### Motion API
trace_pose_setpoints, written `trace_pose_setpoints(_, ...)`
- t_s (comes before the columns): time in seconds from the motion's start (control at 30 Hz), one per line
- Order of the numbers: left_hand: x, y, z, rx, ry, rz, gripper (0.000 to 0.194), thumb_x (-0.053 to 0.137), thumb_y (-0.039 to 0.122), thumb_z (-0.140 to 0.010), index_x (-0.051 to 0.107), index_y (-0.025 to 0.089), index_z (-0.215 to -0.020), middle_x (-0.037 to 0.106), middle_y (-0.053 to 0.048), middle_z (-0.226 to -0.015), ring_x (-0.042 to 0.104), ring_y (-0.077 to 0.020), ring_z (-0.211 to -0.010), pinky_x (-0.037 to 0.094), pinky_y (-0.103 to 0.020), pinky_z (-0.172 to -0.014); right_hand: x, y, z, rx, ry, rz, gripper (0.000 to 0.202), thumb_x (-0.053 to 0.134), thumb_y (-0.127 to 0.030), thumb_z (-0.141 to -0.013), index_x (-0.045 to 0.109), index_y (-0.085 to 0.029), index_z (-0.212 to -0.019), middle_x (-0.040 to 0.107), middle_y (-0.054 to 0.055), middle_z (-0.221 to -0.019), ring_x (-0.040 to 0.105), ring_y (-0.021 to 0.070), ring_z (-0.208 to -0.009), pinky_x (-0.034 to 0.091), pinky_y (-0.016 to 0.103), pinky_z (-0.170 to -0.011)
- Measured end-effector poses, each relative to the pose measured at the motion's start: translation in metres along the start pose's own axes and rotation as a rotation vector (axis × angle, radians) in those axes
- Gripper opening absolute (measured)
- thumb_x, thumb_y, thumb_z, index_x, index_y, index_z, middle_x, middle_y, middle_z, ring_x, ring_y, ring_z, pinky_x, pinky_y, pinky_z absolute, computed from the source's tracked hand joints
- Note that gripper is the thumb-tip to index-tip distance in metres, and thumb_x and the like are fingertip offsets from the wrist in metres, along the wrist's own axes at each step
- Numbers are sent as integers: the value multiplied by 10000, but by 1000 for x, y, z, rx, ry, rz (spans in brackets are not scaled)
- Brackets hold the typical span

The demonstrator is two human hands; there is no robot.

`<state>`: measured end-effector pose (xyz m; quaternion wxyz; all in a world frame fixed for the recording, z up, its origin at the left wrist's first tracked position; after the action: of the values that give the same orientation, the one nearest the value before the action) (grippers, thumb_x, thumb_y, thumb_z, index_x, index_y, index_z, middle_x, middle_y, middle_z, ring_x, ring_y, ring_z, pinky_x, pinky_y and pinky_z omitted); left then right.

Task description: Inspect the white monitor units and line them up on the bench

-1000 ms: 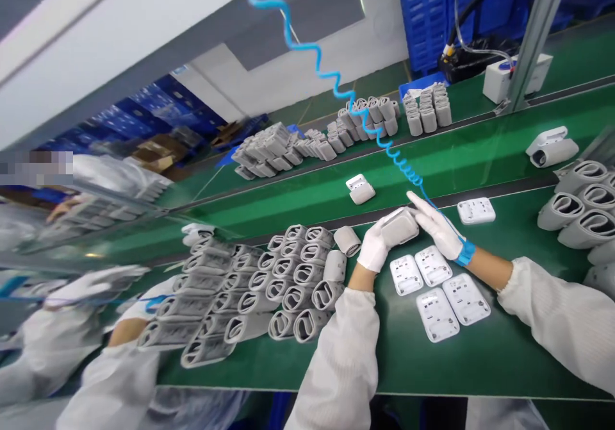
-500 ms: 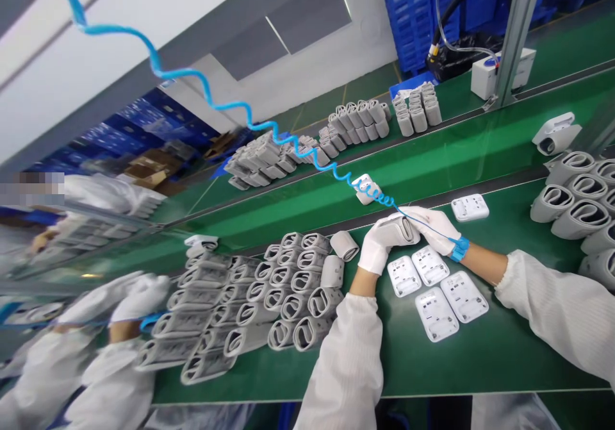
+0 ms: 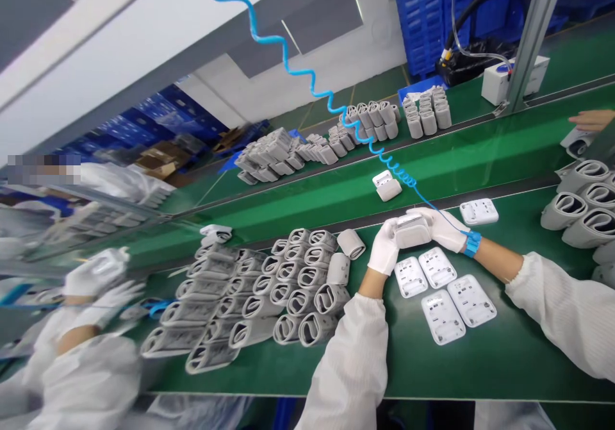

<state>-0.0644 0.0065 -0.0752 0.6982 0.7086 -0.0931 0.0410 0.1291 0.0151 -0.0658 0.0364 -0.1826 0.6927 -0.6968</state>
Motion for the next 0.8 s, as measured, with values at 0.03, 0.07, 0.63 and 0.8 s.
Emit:
trace_pose_setpoints(0.03, 1, 0, 0, 3, -8, -18, 495, 994, 511, -722, 770, 205, -1040, 818, -71, -1069, 738, -275, -1038, 557, -413, -1057, -2, 0, 1, 3, -11, 1, 722, 997, -591, -711, 811, -202, -1291, 790, 116, -1363, 689, 404, -1363, 435, 596, -1305)
trace_pose_setpoints(0.07, 1, -1, 1, 5, -9, -31, 505, 977, 528, -740, 764, 208, -1067, 815, -78, -1093, 736, -288, -1080, 547, -424, -1079, -3, -1, 2, 7, -12, -2, 773, 1021, -578, -675, 803, -205, -1316, 781, 119, -1385, 678, 409, -1381, 418, 603, -1317)
trace_pose_setpoints(0.63, 7, 10, 2, -64, -13, 1, 418, 980, 229, -730, 787, 192, -1099, 825, -112, -1219, 712, -334, -1287, 464, -506, -1240, -2, -7, 7, 29, 148, -31, 842, 1048, -619, -619, 819, -178, -1298, 775, 149, -1392, 676, 421, -1380, 470, 579, -1277)
trace_pose_setpoints(0.8, 7, 10, 0, -131, 22, 170, 396, 1015, 200, -634, 793, 179, -961, 840, -79, -1054, 748, -296, -1119, 525, -452, -1155, -1, -11, 5, -15, 125, 82, 862, 998, -696, -669, 803, -191, -1339, 780, 138, -1401, 669, 421, -1398, 441, 576, -1305)
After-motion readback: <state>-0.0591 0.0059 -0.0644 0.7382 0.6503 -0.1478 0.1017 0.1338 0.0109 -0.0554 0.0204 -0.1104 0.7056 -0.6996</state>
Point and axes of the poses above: each hand's wrist, its own z-axis away from the middle knuckle, its own x-axis out of the palm, y = z × x, the point moved 3 cm from there along -z, towards the middle knuckle
